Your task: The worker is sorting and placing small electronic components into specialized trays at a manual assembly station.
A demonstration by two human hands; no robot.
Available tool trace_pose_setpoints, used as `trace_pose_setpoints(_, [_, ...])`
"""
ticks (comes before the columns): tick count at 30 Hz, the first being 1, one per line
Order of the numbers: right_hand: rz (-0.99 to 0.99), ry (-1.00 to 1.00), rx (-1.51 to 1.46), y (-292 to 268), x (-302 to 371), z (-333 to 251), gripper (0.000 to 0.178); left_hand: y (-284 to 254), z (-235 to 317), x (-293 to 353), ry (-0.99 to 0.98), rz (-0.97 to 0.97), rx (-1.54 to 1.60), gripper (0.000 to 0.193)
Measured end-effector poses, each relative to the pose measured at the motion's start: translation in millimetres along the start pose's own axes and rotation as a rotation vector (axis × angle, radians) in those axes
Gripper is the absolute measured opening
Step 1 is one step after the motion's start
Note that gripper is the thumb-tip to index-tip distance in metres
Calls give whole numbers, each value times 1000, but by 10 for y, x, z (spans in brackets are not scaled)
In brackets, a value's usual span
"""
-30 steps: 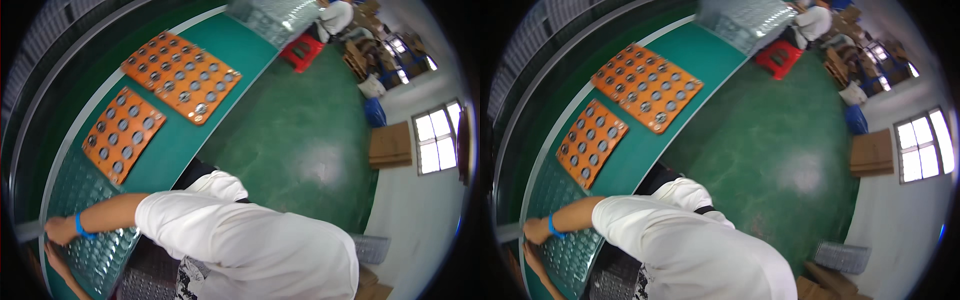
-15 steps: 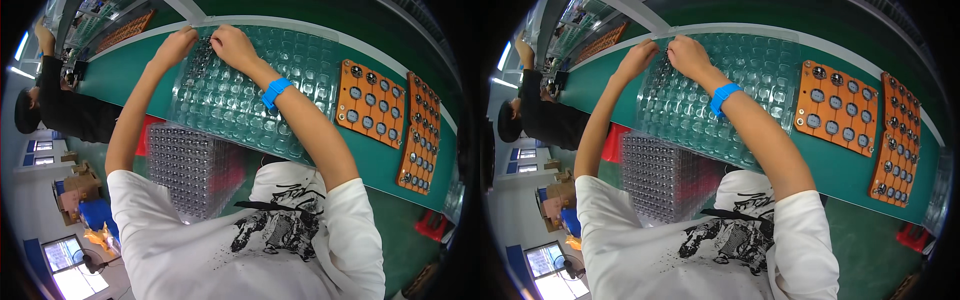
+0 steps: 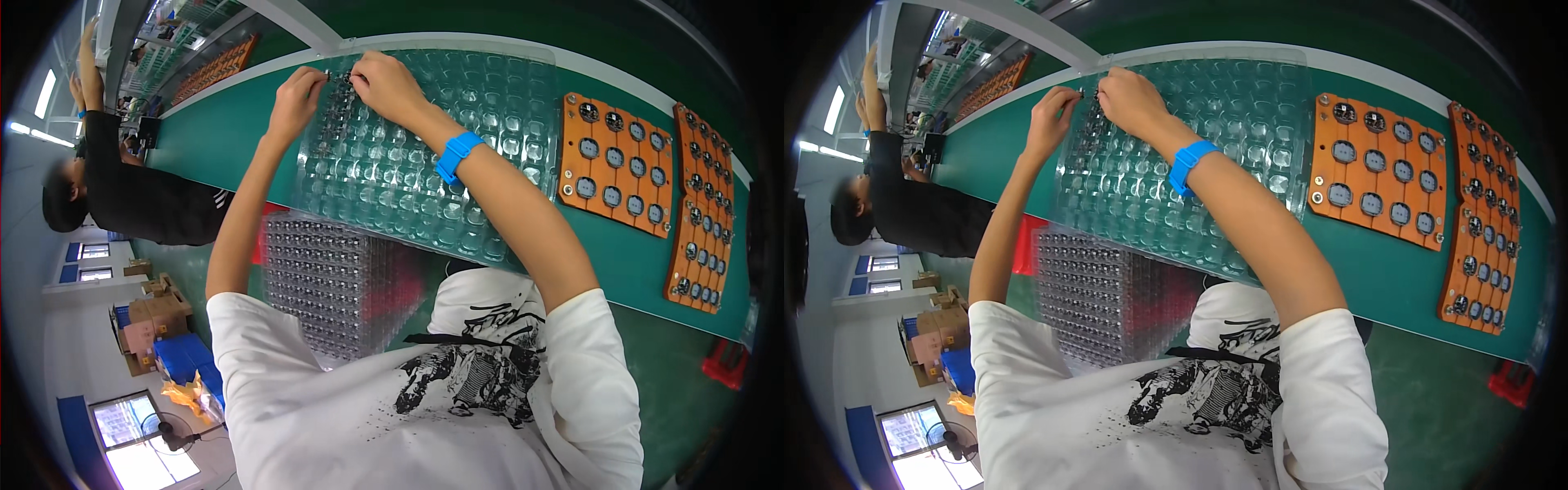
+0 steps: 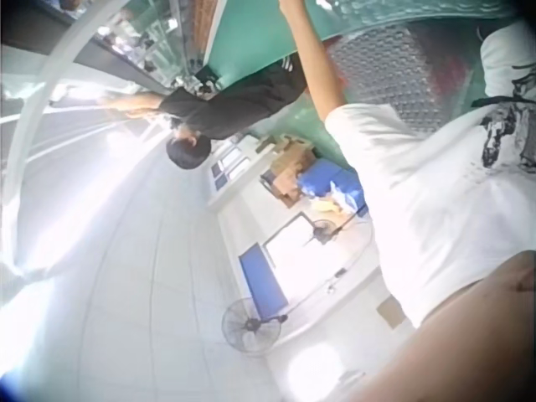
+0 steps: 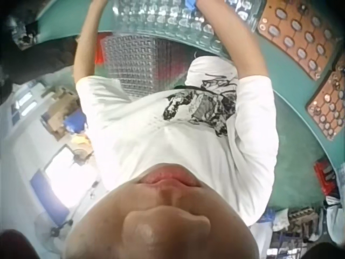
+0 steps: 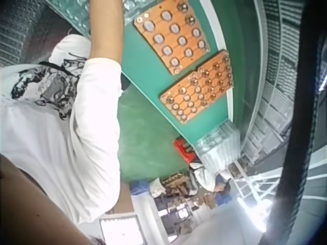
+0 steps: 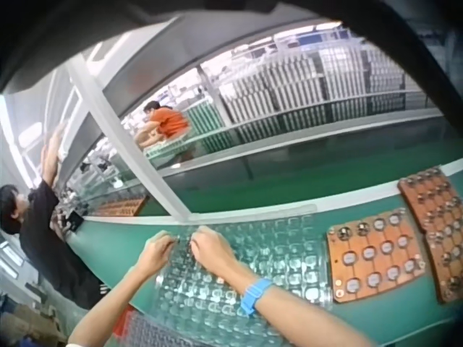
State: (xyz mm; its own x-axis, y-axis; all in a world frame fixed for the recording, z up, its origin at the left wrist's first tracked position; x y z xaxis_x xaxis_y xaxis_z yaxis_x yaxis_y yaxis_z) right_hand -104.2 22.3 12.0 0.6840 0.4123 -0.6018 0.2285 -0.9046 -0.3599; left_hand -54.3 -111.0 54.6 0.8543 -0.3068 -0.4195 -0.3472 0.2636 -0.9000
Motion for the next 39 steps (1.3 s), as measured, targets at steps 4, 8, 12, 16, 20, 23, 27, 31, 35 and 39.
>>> trace_pose_setpoints(4, [37, -43, -38, 24, -29, -12, 14, 70, -80, -62, 5, 20, -30, 10])
trace_pose_setpoints(8, [191, 34, -264, -112, -69, 151, 16, 131, -154, -147, -22, -140, -60, 11])
trace_pose_setpoints(12, [238, 131, -404, -185, -64, 283, 18, 206, -172, -167, -59, -237, 2, 12])
trace_pose_setpoints(16, [267, 97, -303, -279, -57, 302, 16, 315, -179, -194, 8, -231, -14, 15])
trace_pose_setpoints(20, [214, 239, -439, -165, -63, 241, 15, 263, -209, -64, -52, -281, -163, 18])
trace_pose_setpoints(23, [286, 177, -419, -588, -54, 19, 13, 201, -184, 26, 141, -212, -152, 24])
trace_pose_setpoints(27, [304, -57, -227, -1474, -109, -240, 15, 271, -207, -172, 126, -240, -146, 8])
trace_pose_setpoints(31, [272, -220, 42, -2730, 509, -769, 17, 383, -362, -83, 79, -205, -121, 9])
trace_pose_setpoints(35, [187, -81, 526, -4094, 1632, -709, 15, 186, -518, -18, 11, -85, -111, 12])
trace_pose_setpoints(39, [61, 149, 1087, -5128, 2558, -365, 11, 29, -724, -151, -7, 62, -33, 13])
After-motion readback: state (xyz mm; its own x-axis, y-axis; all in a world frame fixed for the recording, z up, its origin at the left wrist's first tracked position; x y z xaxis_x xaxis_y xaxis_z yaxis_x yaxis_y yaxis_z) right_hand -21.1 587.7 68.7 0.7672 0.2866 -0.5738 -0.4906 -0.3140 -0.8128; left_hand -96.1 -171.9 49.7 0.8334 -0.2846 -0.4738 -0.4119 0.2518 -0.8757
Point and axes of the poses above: each hand's wrist, its own x-axis away from the middle knuckle, its own y-axis out of the palm, z = x × y, the point moved 7 cm from there along -x, towards the middle knuckle, and after that the axes turned 3 degrees about -z, right-handed, at the moved point
